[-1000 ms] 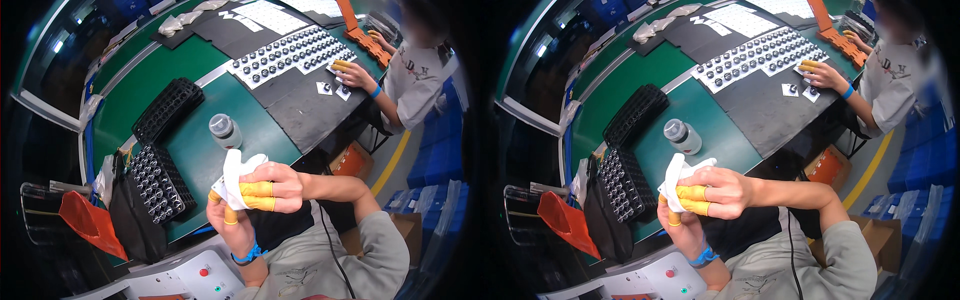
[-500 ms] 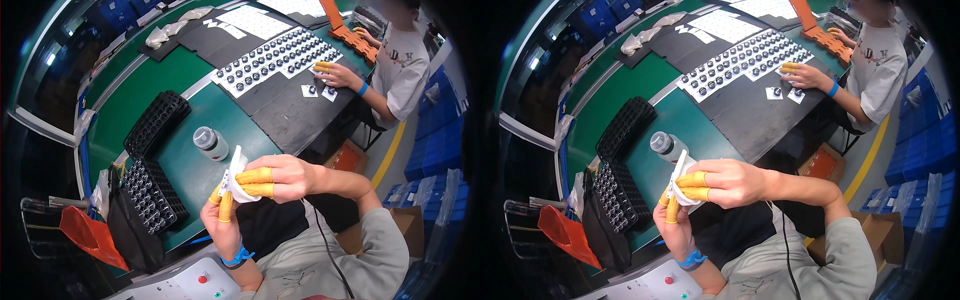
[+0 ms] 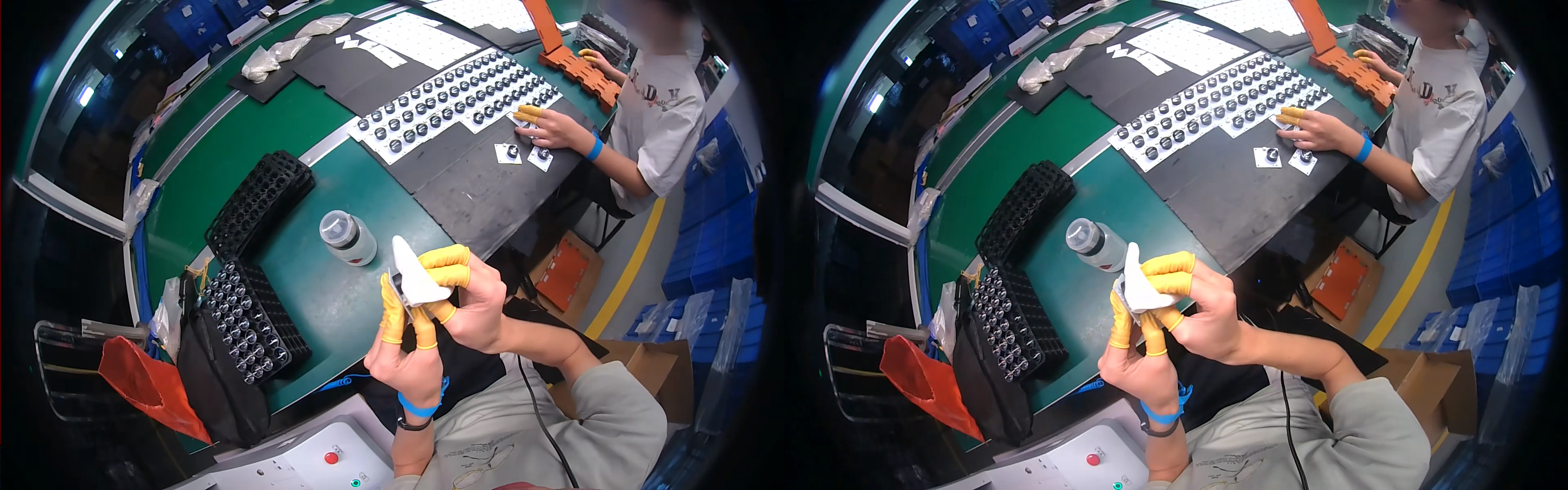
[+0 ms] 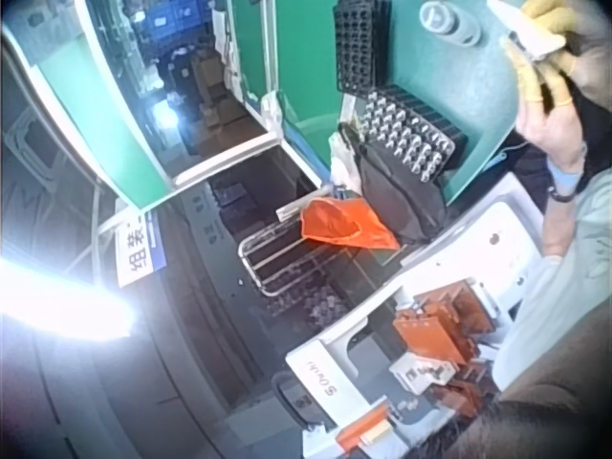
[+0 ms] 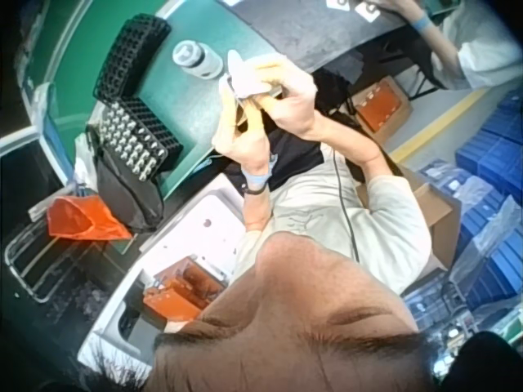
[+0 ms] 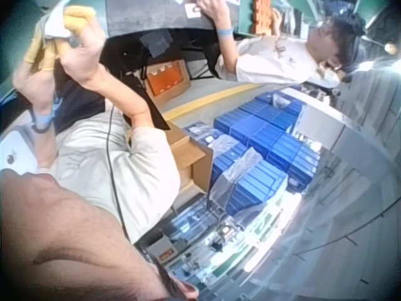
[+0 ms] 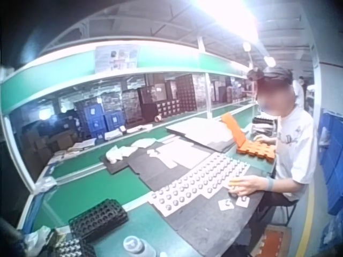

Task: The person assembles small electronic components on a green workbench. They pick up small white square parts, place them into orange trays, and wipe them with a white cloth. The person also handles a white bottle and places orange trays into a machine.

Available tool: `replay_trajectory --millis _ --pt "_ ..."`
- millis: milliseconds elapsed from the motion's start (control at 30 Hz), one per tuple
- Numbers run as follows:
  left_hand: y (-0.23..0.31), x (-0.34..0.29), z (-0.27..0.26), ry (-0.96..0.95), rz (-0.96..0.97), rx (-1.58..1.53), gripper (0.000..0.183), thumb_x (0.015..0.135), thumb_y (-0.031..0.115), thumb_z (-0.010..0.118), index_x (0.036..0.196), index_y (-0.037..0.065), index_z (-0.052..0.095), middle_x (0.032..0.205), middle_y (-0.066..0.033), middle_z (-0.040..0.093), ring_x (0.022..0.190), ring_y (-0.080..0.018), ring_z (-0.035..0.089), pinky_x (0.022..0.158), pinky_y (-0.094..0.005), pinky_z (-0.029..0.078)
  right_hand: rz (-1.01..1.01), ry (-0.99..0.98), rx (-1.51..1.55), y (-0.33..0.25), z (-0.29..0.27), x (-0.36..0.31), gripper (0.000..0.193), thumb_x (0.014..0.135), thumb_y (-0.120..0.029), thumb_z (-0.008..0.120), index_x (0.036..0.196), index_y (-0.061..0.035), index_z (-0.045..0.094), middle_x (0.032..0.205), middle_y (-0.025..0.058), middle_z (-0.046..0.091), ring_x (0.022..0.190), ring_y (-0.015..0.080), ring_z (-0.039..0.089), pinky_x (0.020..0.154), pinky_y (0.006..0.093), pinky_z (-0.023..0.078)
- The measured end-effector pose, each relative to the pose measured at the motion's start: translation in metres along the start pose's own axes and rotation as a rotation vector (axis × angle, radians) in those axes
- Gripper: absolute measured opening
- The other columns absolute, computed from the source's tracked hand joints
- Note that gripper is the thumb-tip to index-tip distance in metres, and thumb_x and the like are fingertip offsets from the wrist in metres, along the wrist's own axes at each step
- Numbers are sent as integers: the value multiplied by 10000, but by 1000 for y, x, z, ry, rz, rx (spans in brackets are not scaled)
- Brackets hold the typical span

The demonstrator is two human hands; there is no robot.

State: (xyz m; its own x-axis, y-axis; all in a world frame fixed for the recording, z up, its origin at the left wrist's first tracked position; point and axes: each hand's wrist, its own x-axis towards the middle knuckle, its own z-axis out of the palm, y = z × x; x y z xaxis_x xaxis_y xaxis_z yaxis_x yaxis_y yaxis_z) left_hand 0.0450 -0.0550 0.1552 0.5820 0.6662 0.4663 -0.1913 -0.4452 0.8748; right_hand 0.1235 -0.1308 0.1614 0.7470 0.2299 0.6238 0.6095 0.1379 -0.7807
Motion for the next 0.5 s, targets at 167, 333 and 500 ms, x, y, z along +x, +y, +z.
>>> replay_trajectory --millis 167,333,500 --pt "-7 -2 -5 -45 -147 -225 359 885 -21 711 1236 -69 651 1052 -143 727 937 -180 703 840 -303 571 -170 -32 -112 5 -4 -2 316 696 76 766 1002 14 720 1036 144 702 887 278 692 751 335 569" --pt "-7 -9 -10 -29 -342 -587 304 915 -19 667 1210 -72 616 1069 -133 709 953 -164 689 822 -273 569 -522 -91 -214 16 -9 0 359 612 88 744 966 40 709 1037 159 701 910 328 686 731 374 573" --pt "-6 -9 -8 27 -339 -592 305 928 -6 650 1214 -64 560 1084 -150 700 956 -179 696 824 -280 574 -624 -94 -213 24 -11 -5 410 549 95 730 955 47 699 1043 183 697 862 340 694 696 372 580"
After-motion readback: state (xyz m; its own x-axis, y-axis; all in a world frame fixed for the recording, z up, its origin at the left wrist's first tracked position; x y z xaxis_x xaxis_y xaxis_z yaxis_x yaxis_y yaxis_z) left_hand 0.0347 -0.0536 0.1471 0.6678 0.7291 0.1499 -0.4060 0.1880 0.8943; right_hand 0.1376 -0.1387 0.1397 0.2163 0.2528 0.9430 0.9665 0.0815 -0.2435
